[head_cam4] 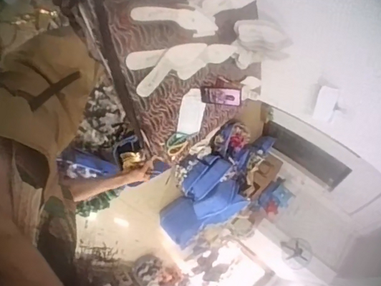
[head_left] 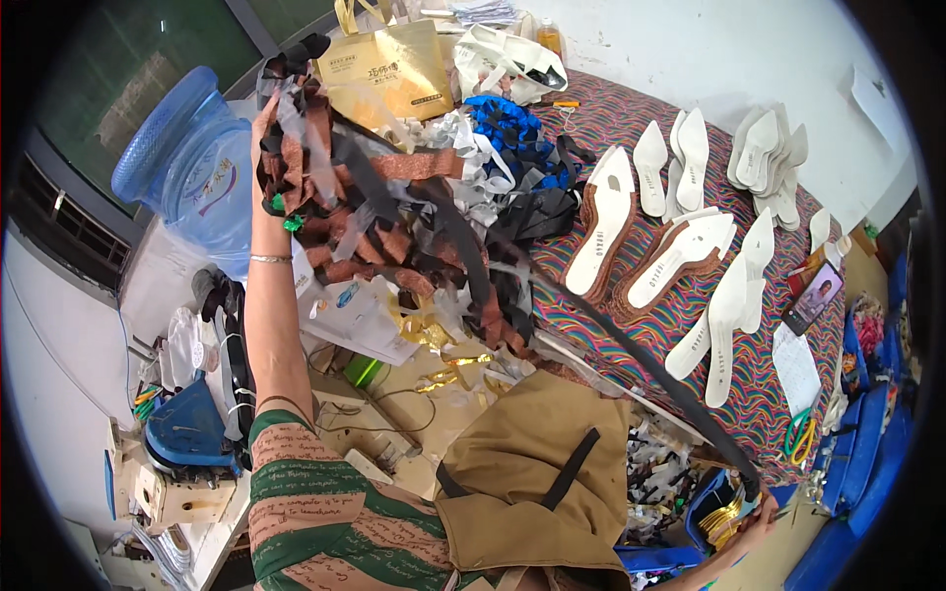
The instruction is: The person attaches brown straps to white slipper soles using a small tool to secure them. They handle multiple soles and straps, placing finished units on the table.
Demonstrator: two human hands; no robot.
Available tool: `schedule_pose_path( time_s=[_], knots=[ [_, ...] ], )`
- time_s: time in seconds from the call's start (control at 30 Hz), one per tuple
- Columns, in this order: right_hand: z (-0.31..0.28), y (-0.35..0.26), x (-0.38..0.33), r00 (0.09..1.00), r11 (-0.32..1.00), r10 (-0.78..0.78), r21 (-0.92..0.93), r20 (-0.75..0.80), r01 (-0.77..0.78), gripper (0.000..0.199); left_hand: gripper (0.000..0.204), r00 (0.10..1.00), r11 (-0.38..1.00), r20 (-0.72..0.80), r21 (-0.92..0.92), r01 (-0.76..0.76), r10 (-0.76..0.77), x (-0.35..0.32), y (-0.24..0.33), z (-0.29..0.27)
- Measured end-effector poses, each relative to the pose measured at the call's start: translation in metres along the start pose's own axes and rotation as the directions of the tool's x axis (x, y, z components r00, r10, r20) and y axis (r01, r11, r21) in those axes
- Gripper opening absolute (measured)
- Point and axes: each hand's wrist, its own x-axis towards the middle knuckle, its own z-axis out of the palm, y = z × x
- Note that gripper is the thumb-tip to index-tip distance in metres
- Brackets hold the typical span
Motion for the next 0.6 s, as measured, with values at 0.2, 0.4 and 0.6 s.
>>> schedule_pose_path(
  time_s=[0.2, 0.4, 0.6],
  knots=[
    [-0.069, 0.057, -0.002, 0.980, 0.973, -0.029, -0.231, -0.196, -0.018, 0.022, 0.036, 0.960, 0.831, 0.271, -0.517, 0.204, -0.067, 0.021, 0.001, -0.024],
    [-0.099, 0.076, -0.030, 0.960, 0.668, -0.056, -0.724, -0.275, -0.169, 0.021, 0.037, 0.964, 0.836, 0.226, -0.494, 0.238, -0.141, 0.003, 0.017, -0.009],
    [-0.087, 0.099, -0.061, 0.997, 0.274, 0.015, -0.959, -0.076, -0.077, 0.021, 0.038, 0.965, 0.853, 0.202, -0.461, 0.244, -0.167, 0.001, 0.031, 0.014]
  ],
)
